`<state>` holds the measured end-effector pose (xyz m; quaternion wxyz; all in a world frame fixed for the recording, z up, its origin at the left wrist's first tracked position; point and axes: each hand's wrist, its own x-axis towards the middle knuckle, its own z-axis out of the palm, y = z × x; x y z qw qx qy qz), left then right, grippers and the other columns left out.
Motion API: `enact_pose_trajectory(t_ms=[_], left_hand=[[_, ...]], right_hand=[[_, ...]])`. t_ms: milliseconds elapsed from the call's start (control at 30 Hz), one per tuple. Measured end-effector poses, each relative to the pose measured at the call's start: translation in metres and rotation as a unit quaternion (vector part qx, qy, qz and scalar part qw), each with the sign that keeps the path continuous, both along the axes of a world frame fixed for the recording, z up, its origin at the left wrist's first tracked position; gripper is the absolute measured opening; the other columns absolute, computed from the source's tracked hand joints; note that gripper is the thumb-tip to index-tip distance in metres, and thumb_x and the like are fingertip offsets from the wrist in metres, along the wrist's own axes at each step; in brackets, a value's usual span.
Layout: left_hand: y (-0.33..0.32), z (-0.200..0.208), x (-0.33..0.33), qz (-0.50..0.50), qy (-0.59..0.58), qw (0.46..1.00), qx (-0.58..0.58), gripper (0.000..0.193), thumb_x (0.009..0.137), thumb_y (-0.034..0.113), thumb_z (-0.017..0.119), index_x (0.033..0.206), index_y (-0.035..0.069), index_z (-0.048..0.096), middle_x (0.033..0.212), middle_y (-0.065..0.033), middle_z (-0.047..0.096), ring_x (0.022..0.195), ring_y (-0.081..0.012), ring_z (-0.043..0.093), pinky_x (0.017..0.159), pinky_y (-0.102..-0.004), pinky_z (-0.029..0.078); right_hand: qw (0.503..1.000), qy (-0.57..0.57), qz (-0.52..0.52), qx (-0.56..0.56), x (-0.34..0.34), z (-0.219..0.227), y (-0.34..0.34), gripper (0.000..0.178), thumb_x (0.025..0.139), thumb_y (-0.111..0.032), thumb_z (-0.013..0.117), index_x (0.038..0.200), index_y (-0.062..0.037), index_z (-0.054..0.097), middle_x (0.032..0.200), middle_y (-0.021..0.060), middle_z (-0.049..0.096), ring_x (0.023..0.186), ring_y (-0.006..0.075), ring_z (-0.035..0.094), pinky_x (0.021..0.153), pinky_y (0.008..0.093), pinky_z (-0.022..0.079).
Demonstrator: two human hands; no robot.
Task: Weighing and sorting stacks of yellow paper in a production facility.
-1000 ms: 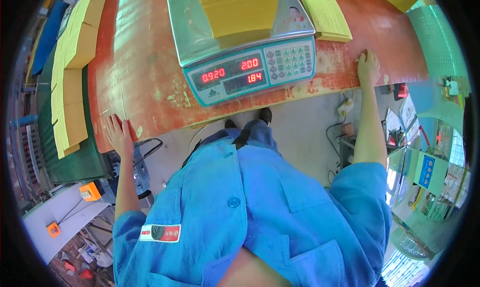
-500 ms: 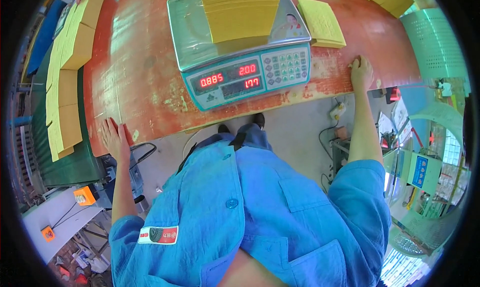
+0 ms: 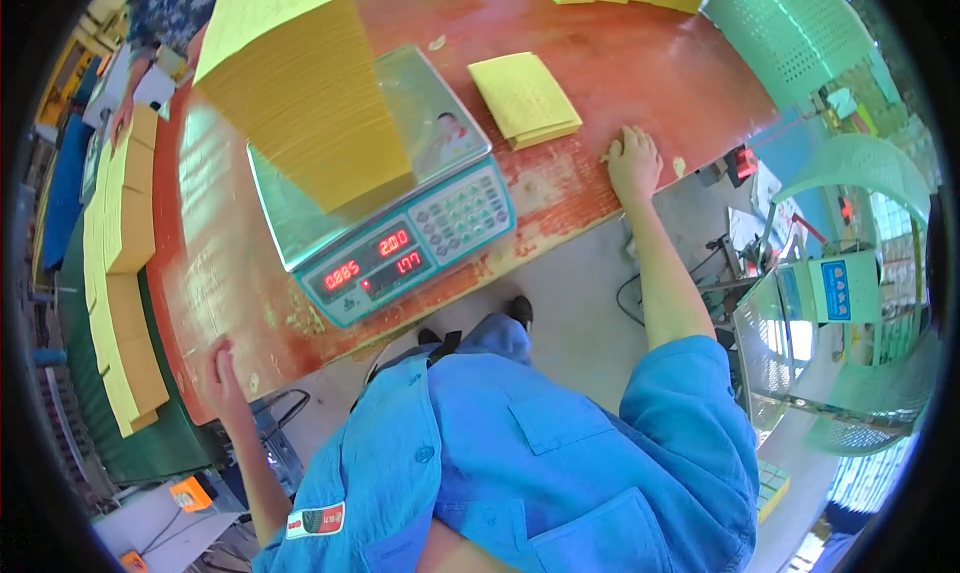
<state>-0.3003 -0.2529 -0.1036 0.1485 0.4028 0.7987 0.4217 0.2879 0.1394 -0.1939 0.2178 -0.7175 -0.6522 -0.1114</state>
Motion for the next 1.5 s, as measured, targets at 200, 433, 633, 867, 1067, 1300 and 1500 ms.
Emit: enact_pose_trajectory(t_ms=[200,433,633,867,1067,1300,1500], left_hand=[[0.159,0.081,0.243,-0.424,0.063,0.898,0.095,0.024,0.081,-0.003,0.063,0.105,-0.001,0.065,0.117,-0.0163,0.064,0.102,-0.0277,0.065,0.086,-0.0363,0.052],[0.362,0.038,0.376,-0.378,0.299,0.863,0.155,0.022,0.081,0.010,0.068,0.100,0.001,0.065,0.124,-0.0177,0.060,0.117,-0.0349,0.055,0.095,-0.0434,0.046],[0.398,0.006,0.376,-0.373,0.392,0.841,0.008,0.023,0.078,0.014,0.071,0.097,0.002,0.063,0.122,-0.0169,0.060,0.113,-0.0335,0.057,0.093,-0.0425,0.049],[0.397,0.005,0.377,-0.429,0.495,0.754,0.041,0.020,0.077,0.007,0.066,0.093,-0.002,0.058,0.115,-0.0196,0.062,0.105,-0.0335,0.062,0.085,-0.0402,0.054],[0.393,0.006,0.391,-0.408,0.498,0.762,0.071,0.019,0.074,0.003,0.064,0.091,-0.002,0.056,0.114,-0.0196,0.062,0.105,-0.0339,0.063,0.085,-0.0396,0.055],[0.393,0.004,0.398,-0.413,0.519,0.741,0.103,0.016,0.075,0.008,0.061,0.088,0.000,0.057,0.111,-0.0183,0.064,0.104,-0.0320,0.064,0.084,-0.0372,0.055],[0.387,0.010,0.397,-0.426,0.438,0.789,0.063,0.023,0.075,0.007,0.070,0.092,-0.001,0.056,0.114,-0.0167,0.062,0.106,-0.0341,0.061,0.087,-0.0405,0.053]], right_hand=[[0.997,0.043,0.059,-0.004,0.001,0.009,-0.007,0.038,0.089,-0.025,0.056,0.123,-0.0088,0.059,0.136,0.0111,0.055,0.132,0.0307,0.045,0.110,0.0498,0.031],[0.958,0.236,0.156,0.049,0.010,0.020,-0.017,0.036,0.083,-0.011,0.061,0.118,-0.0079,0.061,0.129,0.0110,0.059,0.122,0.0287,0.052,0.108,0.0455,0.034],[0.933,0.280,0.220,0.047,0.019,0.030,-0.016,0.031,0.079,-0.008,0.063,0.110,-0.0087,0.063,0.116,0.0082,0.066,0.115,0.0264,0.057,0.105,0.0450,0.036],[0.914,0.317,0.250,0.040,0.024,0.032,-0.018,0.029,0.079,-0.007,0.063,0.107,-0.0093,0.064,0.114,0.0063,0.067,0.114,0.0253,0.058,0.104,0.0457,0.036],[0.906,0.324,0.270,0.028,0.027,0.032,-0.016,0.026,0.079,-0.007,0.064,0.105,-0.0100,0.064,0.111,0.0050,0.067,0.113,0.0249,0.058,0.104,0.0465,0.035],[0.899,0.330,0.287,0.036,0.030,0.036,-0.018,0.025,0.078,-0.005,0.064,0.103,-0.0101,0.064,0.105,0.0055,0.067,0.110,0.0257,0.059,0.102,0.0455,0.036],[0.897,0.325,0.298,0.037,0.031,0.038,-0.017,0.024,0.078,-0.005,0.064,0.102,-0.0103,0.064,0.103,0.0053,0.067,0.109,0.0260,0.060,0.101,0.0455,0.037]])
